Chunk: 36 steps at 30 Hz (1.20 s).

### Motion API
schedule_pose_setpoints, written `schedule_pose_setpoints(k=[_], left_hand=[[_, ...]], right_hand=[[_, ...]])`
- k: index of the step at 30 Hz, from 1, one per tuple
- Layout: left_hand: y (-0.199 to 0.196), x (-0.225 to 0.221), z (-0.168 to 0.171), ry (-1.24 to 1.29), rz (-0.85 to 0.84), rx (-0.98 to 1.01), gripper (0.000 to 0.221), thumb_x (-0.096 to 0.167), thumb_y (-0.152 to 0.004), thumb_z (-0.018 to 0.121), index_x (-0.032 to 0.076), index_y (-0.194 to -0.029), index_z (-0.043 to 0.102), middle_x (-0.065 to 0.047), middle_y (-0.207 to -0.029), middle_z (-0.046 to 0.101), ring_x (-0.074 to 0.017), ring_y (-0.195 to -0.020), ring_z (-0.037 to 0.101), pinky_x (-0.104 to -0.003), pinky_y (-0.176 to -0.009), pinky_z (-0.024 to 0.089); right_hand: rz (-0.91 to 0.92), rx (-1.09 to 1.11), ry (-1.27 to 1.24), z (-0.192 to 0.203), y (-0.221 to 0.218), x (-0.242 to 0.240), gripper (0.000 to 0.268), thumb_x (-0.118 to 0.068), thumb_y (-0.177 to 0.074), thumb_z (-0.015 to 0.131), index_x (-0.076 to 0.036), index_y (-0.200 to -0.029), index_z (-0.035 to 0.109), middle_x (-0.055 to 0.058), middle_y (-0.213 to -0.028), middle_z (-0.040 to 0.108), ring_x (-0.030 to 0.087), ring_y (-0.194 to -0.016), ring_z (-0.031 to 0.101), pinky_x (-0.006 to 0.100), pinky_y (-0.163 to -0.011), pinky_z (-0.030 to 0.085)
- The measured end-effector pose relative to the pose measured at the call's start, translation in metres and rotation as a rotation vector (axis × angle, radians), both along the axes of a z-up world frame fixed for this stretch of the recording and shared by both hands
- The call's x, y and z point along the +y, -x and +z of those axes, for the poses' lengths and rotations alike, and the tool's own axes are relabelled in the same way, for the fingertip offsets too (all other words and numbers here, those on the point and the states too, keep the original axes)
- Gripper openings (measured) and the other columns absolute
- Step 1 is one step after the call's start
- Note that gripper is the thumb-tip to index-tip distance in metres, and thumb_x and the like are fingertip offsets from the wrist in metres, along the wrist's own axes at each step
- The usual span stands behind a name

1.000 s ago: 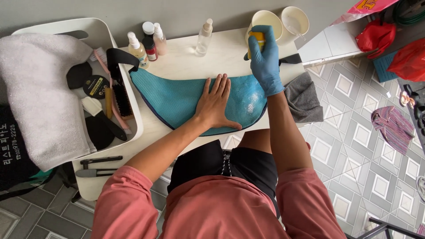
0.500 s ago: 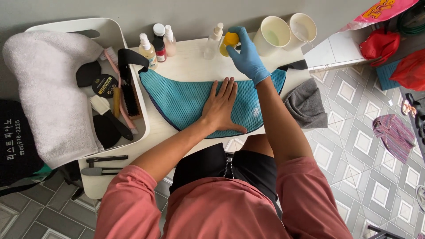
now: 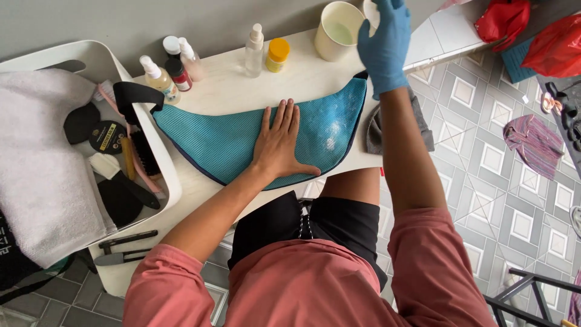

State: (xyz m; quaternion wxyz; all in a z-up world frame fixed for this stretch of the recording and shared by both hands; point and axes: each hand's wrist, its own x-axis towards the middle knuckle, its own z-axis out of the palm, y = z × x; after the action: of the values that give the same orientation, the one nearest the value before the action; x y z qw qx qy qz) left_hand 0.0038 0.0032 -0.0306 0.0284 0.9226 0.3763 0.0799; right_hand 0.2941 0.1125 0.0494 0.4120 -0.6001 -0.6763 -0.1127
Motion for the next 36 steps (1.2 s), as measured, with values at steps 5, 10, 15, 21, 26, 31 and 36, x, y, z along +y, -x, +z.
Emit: schedule_pose_setpoints(k=[5, 10, 15, 21, 26, 31, 36], left_hand=[[0.000, 0.001, -0.007, -0.007, 0.010, -0.011, 0.165, 0.114, -0.051, 0.048, -0.006, -0.160, 0.013, -0.024, -0.169, 0.007, -0.0337, -0.158, 0.002, -0.057, -0.125, -0.002], [0.000, 0.002, -0.008, -0.020, 0.005, -0.025, 0.165, 0.114, -0.051, 0.048, -0.006, -0.159, 0.014, -0.025, -0.169, 0.008, -0.0339, -0.158, 0.002, -0.056, -0.126, -0.003], [0.000, 0.002, -0.008, -0.007, 0.003, -0.020, 0.166, 0.114, -0.051, 0.048, -0.006, -0.160, 0.012, -0.025, -0.169, 0.006, -0.0338, -0.158, 0.001, -0.056, -0.125, -0.004], [0.000, 0.001, -0.009, -0.023, 0.007, -0.029, 0.167, 0.115, -0.050, 0.045, -0.006, -0.160, 0.013, -0.025, -0.169, 0.007, -0.0337, -0.158, 0.002, -0.056, -0.126, -0.004], [0.000, 0.002, -0.010, -0.020, -0.001, -0.034, 0.166, 0.116, -0.051, 0.042, -0.006, -0.160, 0.013, -0.025, -0.168, 0.007, -0.0345, -0.158, 0.002, -0.056, -0.126, -0.004], [0.001, 0.002, -0.008, -0.022, 0.003, -0.022, 0.166, 0.116, -0.050, 0.040, -0.006, -0.160, 0.014, -0.025, -0.168, 0.008, -0.0348, -0.158, 0.003, -0.056, -0.126, -0.003], [-0.001, 0.002, -0.008, -0.014, 0.001, -0.035, 0.166, 0.115, -0.050, 0.043, -0.006, -0.160, 0.014, -0.025, -0.168, 0.008, -0.0344, -0.158, 0.003, -0.056, -0.126, -0.003]], right_hand=[[-0.499, -0.148, 0.611, -0.042, -0.091, 0.021, 0.042, -0.048, -0.102, 0.067, -0.016, -0.129, 0.071, 0.017, -0.116, 0.060, 0.044, -0.099, 0.060, 0.057, -0.076, 0.054], [-0.354, -0.066, 0.449, -0.084, -0.142, 0.035, 0.020, -0.013, -0.097, 0.058, -0.006, -0.090, 0.076, 0.017, -0.082, 0.072, 0.039, -0.066, 0.063, 0.048, -0.055, 0.050], [-0.425, -0.009, 0.428, -0.070, -0.148, 0.018, 0.027, -0.014, -0.103, 0.043, -0.003, -0.093, 0.065, 0.015, -0.086, 0.071, 0.034, -0.071, 0.062, 0.045, -0.057, 0.048], [-0.358, -0.006, 0.331, -0.054, -0.147, 0.002, 0.029, -0.010, -0.096, 0.047, -0.005, -0.104, 0.074, 0.016, -0.097, 0.076, 0.036, -0.083, 0.068, 0.047, -0.067, 0.054], [-0.332, -0.057, 0.383, -0.045, -0.136, -0.012, 0.031, -0.019, -0.101, 0.053, -0.006, -0.099, 0.080, 0.013, -0.091, 0.079, 0.035, -0.075, 0.070, 0.045, -0.063, 0.053], [-0.317, -0.004, 0.331, -0.042, -0.138, -0.019, 0.026, -0.013, -0.097, 0.054, -0.008, -0.091, 0.078, 0.010, -0.091, 0.079, 0.029, -0.077, 0.071, 0.043, -0.065, 0.054], [-0.407, 0.043, 0.724, -0.059, -0.145, -0.026, 0.036, -0.021, -0.100, 0.044, 0.000, -0.077, 0.062, 0.015, -0.067, 0.054, 0.032, -0.064, 0.046, 0.048, -0.059, 0.043]])
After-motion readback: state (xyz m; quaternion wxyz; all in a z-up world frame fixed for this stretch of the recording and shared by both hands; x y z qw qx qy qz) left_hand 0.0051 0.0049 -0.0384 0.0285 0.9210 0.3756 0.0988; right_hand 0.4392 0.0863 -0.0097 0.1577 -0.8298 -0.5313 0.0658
